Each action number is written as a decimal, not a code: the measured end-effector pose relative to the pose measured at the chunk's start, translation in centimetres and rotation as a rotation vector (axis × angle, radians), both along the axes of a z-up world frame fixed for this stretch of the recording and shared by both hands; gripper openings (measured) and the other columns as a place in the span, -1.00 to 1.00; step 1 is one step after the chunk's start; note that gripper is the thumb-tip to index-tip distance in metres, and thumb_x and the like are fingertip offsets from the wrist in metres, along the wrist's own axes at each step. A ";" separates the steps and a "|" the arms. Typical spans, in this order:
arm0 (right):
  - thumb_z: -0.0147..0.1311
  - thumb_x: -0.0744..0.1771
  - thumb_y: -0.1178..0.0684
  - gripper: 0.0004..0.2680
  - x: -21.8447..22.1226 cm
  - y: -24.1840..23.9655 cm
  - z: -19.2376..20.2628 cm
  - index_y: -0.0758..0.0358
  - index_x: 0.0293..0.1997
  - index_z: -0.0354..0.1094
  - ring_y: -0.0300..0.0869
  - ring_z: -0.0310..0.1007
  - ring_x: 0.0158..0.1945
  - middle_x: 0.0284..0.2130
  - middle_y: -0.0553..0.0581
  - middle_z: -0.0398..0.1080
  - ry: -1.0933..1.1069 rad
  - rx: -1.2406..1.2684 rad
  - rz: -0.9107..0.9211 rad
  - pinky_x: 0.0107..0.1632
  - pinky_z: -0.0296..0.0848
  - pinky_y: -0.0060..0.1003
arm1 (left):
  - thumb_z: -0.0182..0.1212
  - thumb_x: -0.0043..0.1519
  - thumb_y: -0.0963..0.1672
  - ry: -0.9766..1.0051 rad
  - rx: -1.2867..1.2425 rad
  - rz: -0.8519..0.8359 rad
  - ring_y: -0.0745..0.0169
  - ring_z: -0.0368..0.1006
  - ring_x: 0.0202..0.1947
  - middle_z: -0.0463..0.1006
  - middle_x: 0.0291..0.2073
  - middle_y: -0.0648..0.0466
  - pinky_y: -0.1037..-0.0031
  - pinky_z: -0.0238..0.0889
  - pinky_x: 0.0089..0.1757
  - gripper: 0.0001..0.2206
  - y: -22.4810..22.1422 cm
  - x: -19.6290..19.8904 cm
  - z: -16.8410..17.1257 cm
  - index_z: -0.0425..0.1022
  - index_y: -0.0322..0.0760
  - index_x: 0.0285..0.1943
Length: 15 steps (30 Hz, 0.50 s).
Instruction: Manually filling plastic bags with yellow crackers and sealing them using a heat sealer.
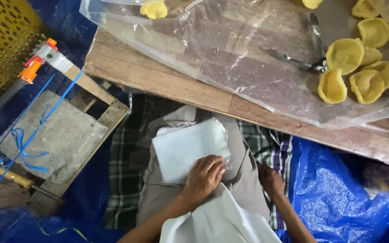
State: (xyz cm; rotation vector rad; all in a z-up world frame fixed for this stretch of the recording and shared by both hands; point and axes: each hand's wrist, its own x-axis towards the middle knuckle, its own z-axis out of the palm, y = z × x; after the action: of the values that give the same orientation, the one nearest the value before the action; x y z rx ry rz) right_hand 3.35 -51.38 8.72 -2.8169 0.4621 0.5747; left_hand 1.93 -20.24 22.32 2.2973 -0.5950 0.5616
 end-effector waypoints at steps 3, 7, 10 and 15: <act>0.00 0.36 -0.06 -0.82 0.2 2.1 5.6 0.02 0.00 0.46 0.08 0.60 -0.22 -0.18 0.12 0.59 -0.126 0.082 0.036 -0.19 0.46 0.07 | 0.28 0.19 -0.25 0.083 -0.096 -0.005 0.09 0.49 0.00 0.54 0.02 0.03 0.31 0.37 0.01 -0.79 0.0 -0.1 1.1 0.53 -0.39 0.00; 0.15 0.32 0.05 -0.88 1.0 6.5 14.2 0.17 -0.14 0.53 -0.09 0.53 -0.41 -0.22 0.05 0.51 -0.485 0.339 0.104 -0.31 0.52 -0.22 | 0.34 0.11 -0.27 0.072 -0.193 0.034 0.16 0.53 -0.24 0.59 -0.22 0.09 0.37 0.42 -0.17 -0.82 -0.2 0.8 4.7 0.48 -0.29 -0.17; 0.24 0.24 0.01 -0.61 0.7 8.8 19.7 0.26 0.17 0.36 0.06 0.40 0.22 0.12 0.27 0.41 -0.685 0.656 0.502 0.23 0.41 -0.02 | 0.33 0.08 -0.29 0.041 -0.144 0.019 0.21 0.50 -0.24 0.55 -0.23 0.13 0.39 0.37 -0.13 -0.83 -1.0 1.4 6.1 0.45 -0.29 -0.24; 0.34 0.17 0.25 -0.77 1.0 9.1 21.8 0.21 -0.15 0.52 -0.23 0.52 -0.04 -0.19 -0.06 0.59 -0.846 0.626 0.482 0.06 0.54 -0.33 | 0.30 0.19 -0.20 0.274 -0.308 -0.081 0.13 0.49 -0.44 0.52 -0.25 0.08 0.38 0.35 -0.36 -0.83 -1.9 2.3 7.4 0.43 -0.30 -0.10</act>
State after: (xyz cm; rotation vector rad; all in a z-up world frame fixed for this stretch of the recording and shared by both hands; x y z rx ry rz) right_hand 4.35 -42.30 30.55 -2.2400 -0.4824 -0.3731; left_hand 4.23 -22.12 29.73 2.0030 -0.4321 0.2711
